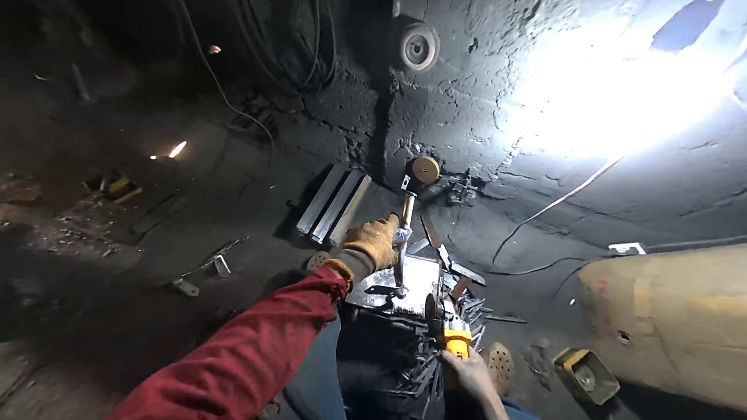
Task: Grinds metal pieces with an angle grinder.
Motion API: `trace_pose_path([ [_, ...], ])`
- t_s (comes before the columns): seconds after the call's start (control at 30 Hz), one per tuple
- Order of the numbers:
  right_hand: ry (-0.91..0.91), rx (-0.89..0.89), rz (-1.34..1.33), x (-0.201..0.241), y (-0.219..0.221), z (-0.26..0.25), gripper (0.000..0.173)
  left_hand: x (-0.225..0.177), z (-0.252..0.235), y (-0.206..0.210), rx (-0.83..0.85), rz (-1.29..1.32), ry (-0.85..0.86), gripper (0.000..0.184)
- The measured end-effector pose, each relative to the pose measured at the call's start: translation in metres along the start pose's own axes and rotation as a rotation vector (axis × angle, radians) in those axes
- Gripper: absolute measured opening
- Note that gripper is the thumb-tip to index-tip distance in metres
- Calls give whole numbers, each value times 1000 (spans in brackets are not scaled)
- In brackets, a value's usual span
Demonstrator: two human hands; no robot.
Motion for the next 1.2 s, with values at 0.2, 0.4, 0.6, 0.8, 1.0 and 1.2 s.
trace_pose_path([
  [0.2,92,43,83,-10,18,-17,59,-14,2,-1,56,-20,119,44],
  [0.4,148,112,150,-13,32,-23,61,-9,-7,2,57,-37,191,44],
  [0.6,179,141,201,-16,42,-29,60,-9,-20,1,69,-90,232,46],
  [0.8,186,143,205,-17,49,-32,58,-7,-24,0,32,-102,233,46],
  [1.0,182,145,204,-13,51,-32,60,-3,-25,2,23,-118,223,45],
  [1.2,188,152,204,-11,52,-32,61,-4,-27,2,28,-112,221,47],
])
Point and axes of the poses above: each hand's wrist, its own z-axis away from the middle knuckle, its own y-axis out of the palm, x = y × z, the point moved 9 cm from there along -z, towards the middle knuckle, and after that the axes turned 12 degrees about -z, right-handed, at the moved point
